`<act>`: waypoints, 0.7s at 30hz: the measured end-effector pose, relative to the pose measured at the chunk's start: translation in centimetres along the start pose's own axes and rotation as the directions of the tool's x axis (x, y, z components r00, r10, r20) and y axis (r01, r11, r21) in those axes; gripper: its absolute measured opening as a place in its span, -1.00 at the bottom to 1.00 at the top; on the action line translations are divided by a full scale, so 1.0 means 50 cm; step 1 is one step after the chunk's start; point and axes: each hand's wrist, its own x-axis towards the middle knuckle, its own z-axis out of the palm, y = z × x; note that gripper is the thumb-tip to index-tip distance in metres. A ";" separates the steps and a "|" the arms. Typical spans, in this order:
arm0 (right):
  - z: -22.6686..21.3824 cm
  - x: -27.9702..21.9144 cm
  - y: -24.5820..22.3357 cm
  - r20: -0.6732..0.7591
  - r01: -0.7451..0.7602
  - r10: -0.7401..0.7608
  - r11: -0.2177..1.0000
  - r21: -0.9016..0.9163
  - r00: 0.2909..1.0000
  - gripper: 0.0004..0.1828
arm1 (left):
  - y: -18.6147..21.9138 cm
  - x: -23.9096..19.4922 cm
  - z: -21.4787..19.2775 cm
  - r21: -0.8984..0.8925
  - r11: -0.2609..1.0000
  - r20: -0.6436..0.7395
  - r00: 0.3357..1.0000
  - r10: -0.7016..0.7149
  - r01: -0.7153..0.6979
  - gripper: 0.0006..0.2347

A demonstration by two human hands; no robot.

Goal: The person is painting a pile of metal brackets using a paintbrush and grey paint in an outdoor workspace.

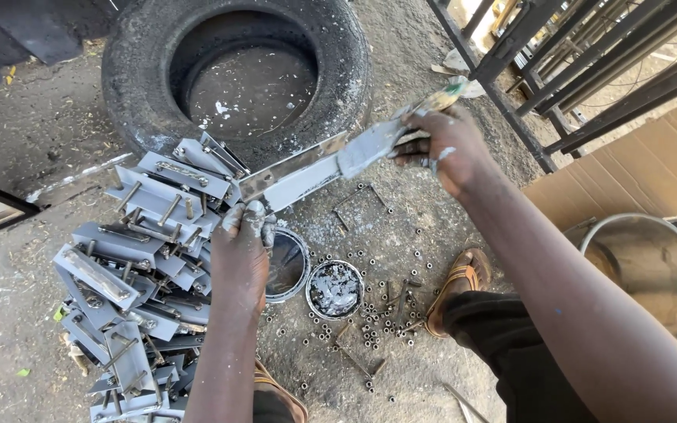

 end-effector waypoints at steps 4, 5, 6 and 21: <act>-0.036 0.022 0.031 -0.020 0.001 -0.002 1.000 -0.022 1.000 -0.73 | -0.008 0.004 -0.001 0.011 1.000 0.006 1.000 0.013 -0.013 -0.78; -0.038 0.030 0.030 -0.005 0.026 -0.026 0.998 -0.060 1.000 -0.73 | -0.018 0.005 -0.009 0.043 0.999 -0.016 1.000 0.008 -0.007 -0.77; -0.025 0.014 0.014 0.004 0.027 -0.027 0.998 -0.061 1.000 -0.73 | -0.028 0.013 -0.008 0.041 0.999 -0.025 1.000 0.009 -0.008 -0.77; 0.000 -0.044 -0.002 0.047 0.074 -0.065 0.969 -0.237 0.997 -0.61 | -0.054 0.026 -0.004 0.085 0.995 -0.021 0.999 0.046 -0.044 -0.76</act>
